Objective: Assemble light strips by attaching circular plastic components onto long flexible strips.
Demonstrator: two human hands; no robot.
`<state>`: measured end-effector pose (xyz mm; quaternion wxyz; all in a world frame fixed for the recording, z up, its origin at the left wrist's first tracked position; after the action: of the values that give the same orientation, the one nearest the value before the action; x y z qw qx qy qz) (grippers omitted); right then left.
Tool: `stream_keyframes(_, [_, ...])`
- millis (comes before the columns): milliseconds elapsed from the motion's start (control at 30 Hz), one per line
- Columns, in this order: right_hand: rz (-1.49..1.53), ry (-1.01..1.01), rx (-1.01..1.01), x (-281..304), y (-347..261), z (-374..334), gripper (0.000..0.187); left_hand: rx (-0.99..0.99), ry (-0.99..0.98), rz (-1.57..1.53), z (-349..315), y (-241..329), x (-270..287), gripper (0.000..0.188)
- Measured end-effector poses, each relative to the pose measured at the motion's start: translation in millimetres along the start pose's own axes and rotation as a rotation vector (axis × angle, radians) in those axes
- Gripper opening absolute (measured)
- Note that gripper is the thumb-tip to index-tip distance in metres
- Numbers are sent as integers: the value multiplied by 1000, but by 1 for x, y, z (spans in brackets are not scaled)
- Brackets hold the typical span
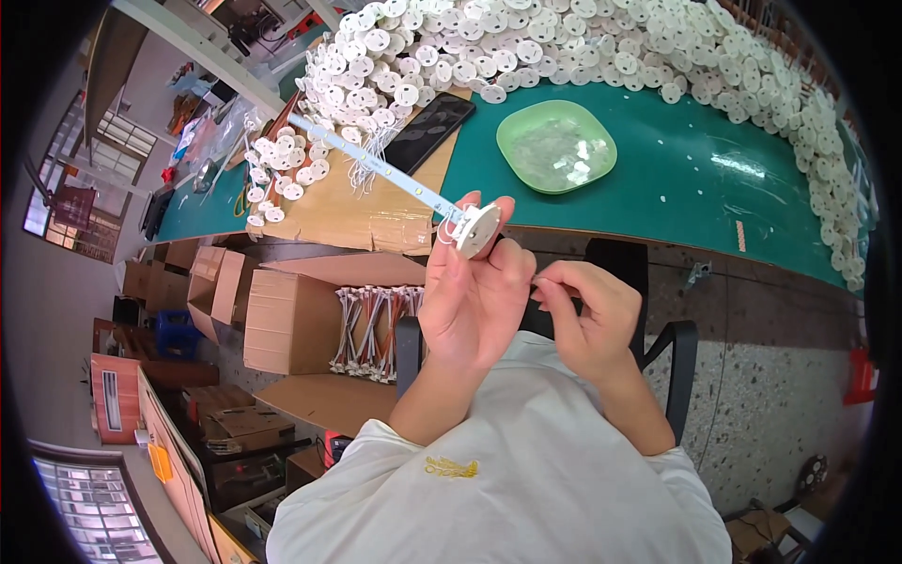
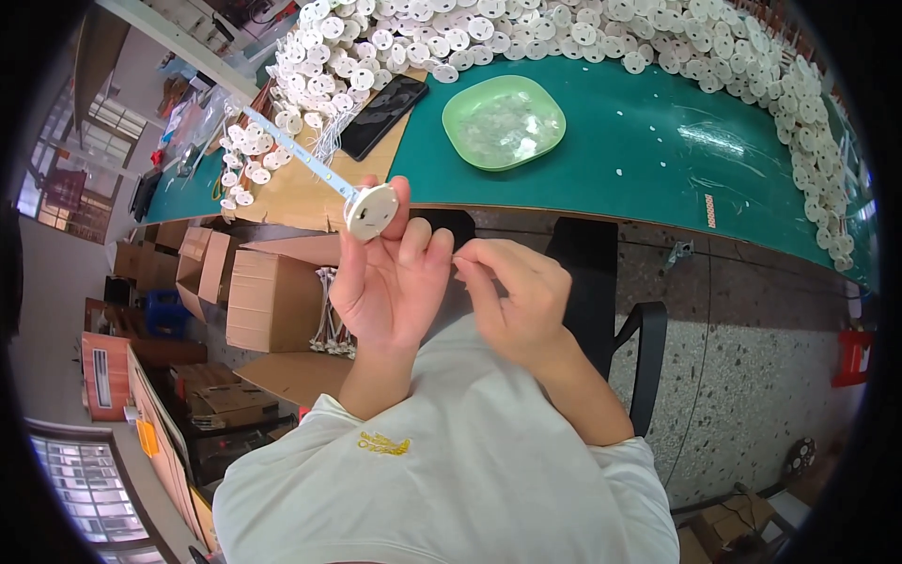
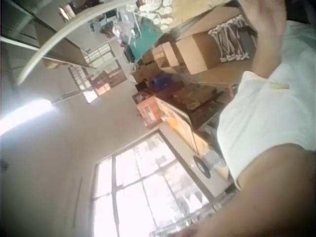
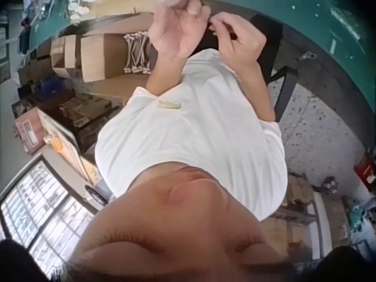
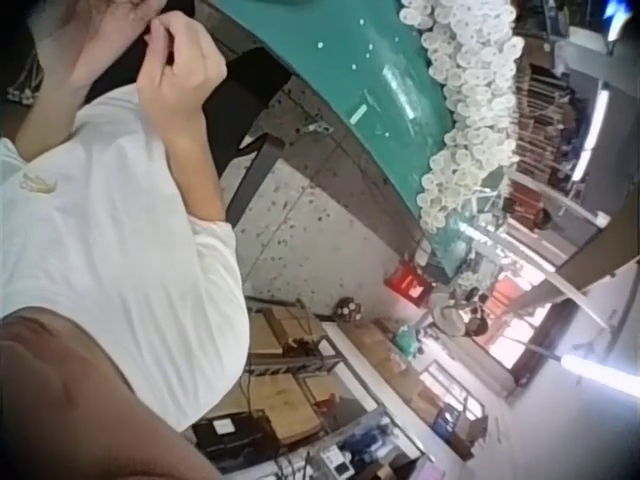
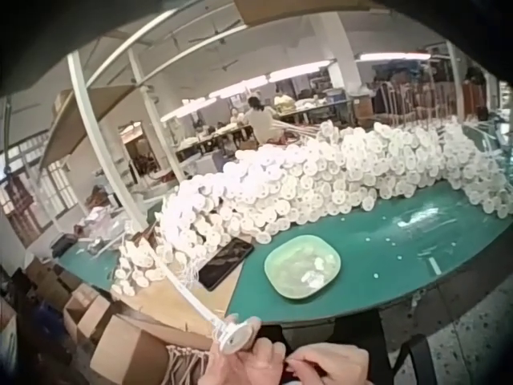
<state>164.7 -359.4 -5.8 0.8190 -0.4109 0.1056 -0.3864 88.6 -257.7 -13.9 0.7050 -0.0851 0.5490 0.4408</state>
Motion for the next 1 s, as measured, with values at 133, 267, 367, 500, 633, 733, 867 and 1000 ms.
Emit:
stream_keyframes(133, [9, 120, -17, 24, -10, -1, 6, -103, -71, 144, -2, 1, 6, 58])
stream_keyframes(267, [-44, 87, 89, 24, -31, 9, 8, -23, -117, 140, -6, -14, 14, 62])
stream_keyframes(367, [-112, 101, 176, 20, -34, 10, 8, 21, -98, 118, -9, -22, 17, 61])
stream_keyframes(500, [-249, 136, 296, 17, -42, 4, 9, 45, -107, 122, -10, -30, 21, 61])
stream_keyframes(633, [-296, 177, 380, 16, -46, 0, 10, 61, -101, 67, -10, -36, 21, 61])
stream_keyframes(733, [-329, 154, 368, 13, -45, 2, 11, 54, -93, 67, -12, -37, 24, 61])
stream_keyframes(867, [-318, 147, 389, 8, -48, 0, 12, 27, -100, 74, -13, -34, 27, 60])
stream_keyframes(1000, [-346, 142, 395, 3, -49, 4, 11, 65, -107, 142, -14, -33, 30, 63])
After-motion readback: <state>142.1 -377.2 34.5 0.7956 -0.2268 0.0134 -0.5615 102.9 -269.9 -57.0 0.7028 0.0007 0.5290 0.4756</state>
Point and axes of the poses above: each hand's wrist, its own z-axis towards the middle knuckle, its own x-axis out of the back of the hand, y = z × x, the point moved 10 cm from there along z, towards the middle knuckle, and after that the axes turned 1 degree about -z, right-handed, at the moved point
